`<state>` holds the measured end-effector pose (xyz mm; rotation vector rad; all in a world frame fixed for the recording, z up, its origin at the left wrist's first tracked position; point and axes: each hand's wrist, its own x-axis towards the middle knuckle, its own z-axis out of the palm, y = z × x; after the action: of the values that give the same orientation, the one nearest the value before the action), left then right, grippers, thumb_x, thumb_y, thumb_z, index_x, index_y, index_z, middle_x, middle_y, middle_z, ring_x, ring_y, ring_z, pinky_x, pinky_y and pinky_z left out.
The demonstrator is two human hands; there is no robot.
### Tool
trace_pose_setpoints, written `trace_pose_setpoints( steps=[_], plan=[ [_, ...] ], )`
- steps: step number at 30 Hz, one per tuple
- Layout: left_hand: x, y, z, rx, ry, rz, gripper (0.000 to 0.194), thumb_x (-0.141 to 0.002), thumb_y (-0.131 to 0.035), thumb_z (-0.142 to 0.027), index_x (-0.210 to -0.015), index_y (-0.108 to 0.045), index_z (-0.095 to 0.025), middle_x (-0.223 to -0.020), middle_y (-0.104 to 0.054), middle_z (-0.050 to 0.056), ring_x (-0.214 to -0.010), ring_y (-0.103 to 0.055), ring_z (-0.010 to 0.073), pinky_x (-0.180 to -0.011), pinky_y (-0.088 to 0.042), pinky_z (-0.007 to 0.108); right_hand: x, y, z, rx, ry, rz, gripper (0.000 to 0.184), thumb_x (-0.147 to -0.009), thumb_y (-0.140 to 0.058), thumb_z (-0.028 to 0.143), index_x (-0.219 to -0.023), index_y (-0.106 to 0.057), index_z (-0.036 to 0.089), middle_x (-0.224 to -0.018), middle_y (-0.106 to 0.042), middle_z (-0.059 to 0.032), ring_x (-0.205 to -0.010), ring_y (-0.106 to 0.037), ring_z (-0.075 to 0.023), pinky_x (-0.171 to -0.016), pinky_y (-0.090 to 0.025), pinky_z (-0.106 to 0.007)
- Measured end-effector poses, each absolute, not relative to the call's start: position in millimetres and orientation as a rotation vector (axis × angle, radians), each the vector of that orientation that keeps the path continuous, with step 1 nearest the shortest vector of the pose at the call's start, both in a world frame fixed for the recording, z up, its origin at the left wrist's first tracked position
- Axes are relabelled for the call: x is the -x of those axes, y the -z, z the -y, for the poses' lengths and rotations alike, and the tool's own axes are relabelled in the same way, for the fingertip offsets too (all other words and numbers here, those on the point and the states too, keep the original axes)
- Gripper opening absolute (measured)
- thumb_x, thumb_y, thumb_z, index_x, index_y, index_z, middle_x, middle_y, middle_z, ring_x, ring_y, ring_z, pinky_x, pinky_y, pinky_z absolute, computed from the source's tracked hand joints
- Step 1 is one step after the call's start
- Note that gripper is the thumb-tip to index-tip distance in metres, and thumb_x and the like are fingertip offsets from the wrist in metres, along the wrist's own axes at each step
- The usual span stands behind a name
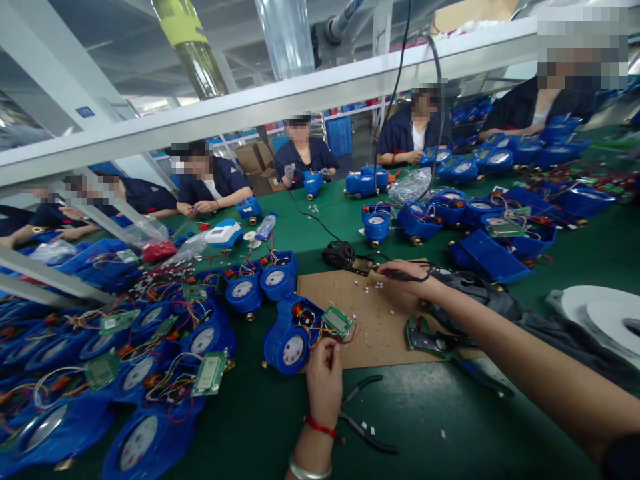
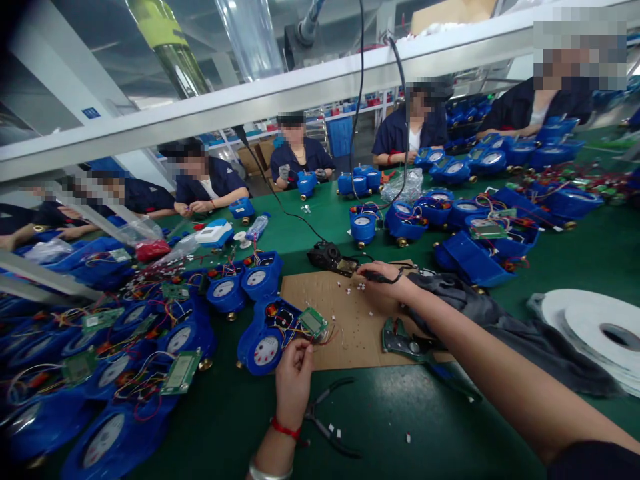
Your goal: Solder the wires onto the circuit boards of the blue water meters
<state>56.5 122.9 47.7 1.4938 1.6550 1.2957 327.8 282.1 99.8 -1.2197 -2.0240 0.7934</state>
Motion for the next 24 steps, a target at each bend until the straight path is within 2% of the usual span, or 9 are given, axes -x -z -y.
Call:
trace_pose_setpoints(
  steps=[3,6,9,13,17,24],
  plan=[
    [-56,-47,-123,-1.499,-1.297,-1.66,0.023,-0.085,-0.053,-0.039,-0.085,-0.06,-0.017,-0.075,-0.061,0.004,-0.065,-0.057,0.0145,-0.055,-0.043,0.023,-328,-104,-275,1.211,-0.808,1.999,0.025,-0.073,-0.068,0.033,-0.096,-0.069,0.024,-0.1,-0.069,-0.0048,-0.095,-0.061,-0.0242,-0.09,-0.046,-0.038],
    [-56,-48,-122,-1.498,-1.289,-1.654,0.023,-0.086,-0.052,-0.038,-0.085,-0.06,-0.017,-0.075,-0.061,0.004,-0.065,-0.057,0.0146,-0.055,-0.043,0.023,-332,-113,-259,1.261,-0.891,1.764,0.026,-0.075,-0.065,0.04,-0.095,-0.067,0.023,-0.085,-0.068,-0.0033,-0.074,-0.062,-0.0182,-0.069,-0.05,-0.03],
    [-56,-48,-122,-1.481,-1.26,-1.656,0.022,-0.086,-0.052,-0.038,-0.087,-0.06,-0.017,-0.074,-0.06,0.004,-0.064,-0.055,0.0142,-0.055,-0.042,0.023,-332,-121,-241,1.236,-1.068,1.347,0.027,-0.077,-0.061,0.045,-0.093,-0.062,0.022,-0.072,-0.061,-0.0014,-0.058,-0.054,-0.0133,-0.051,-0.043,-0.024],
    [-54,-47,-122,-1.464,-1.248,-1.654,0.021,-0.085,-0.053,-0.036,-0.086,-0.06,-0.017,-0.072,-0.059,0.002,-0.061,-0.054,0.013,-0.055,-0.042,0.022,-322,-128,-219,1.108,-1.192,1.064,0.022,-0.078,-0.058,0.044,-0.081,-0.055,0.022,-0.06,-0.049,0.0002,-0.048,-0.044,-0.0106,-0.04,-0.035,-0.022],
    [-54,-43,-122,-1.462,-1.219,-1.653,0.018,-0.087,-0.051,-0.033,-0.088,-0.058,-0.017,-0.076,-0.059,0.002,-0.063,-0.054,0.0122,-0.057,-0.041,0.022,-308,-128,-201,1.042,-1.209,1.031,0.019,-0.082,-0.051,0.043,-0.082,-0.054,0.024,-0.055,-0.045,0.0014,-0.042,-0.039,-0.0101,-0.036,-0.03,-0.023],
    [-54,-44,-121,-1.483,-1.209,-1.671,0.014,-0.088,-0.048,-0.028,-0.089,-0.056,-0.016,-0.077,-0.058,0.003,-0.066,-0.053,0.012,-0.06,-0.042,0.022,-285,-97,-167,1.064,-1.309,1.139,0.018,-0.08,-0.059,0.041,-0.087,-0.054,0.026,-0.06,-0.057,0.0001,-0.048,-0.053,-0.0143,-0.045,-0.041,-0.026]
  ],
)
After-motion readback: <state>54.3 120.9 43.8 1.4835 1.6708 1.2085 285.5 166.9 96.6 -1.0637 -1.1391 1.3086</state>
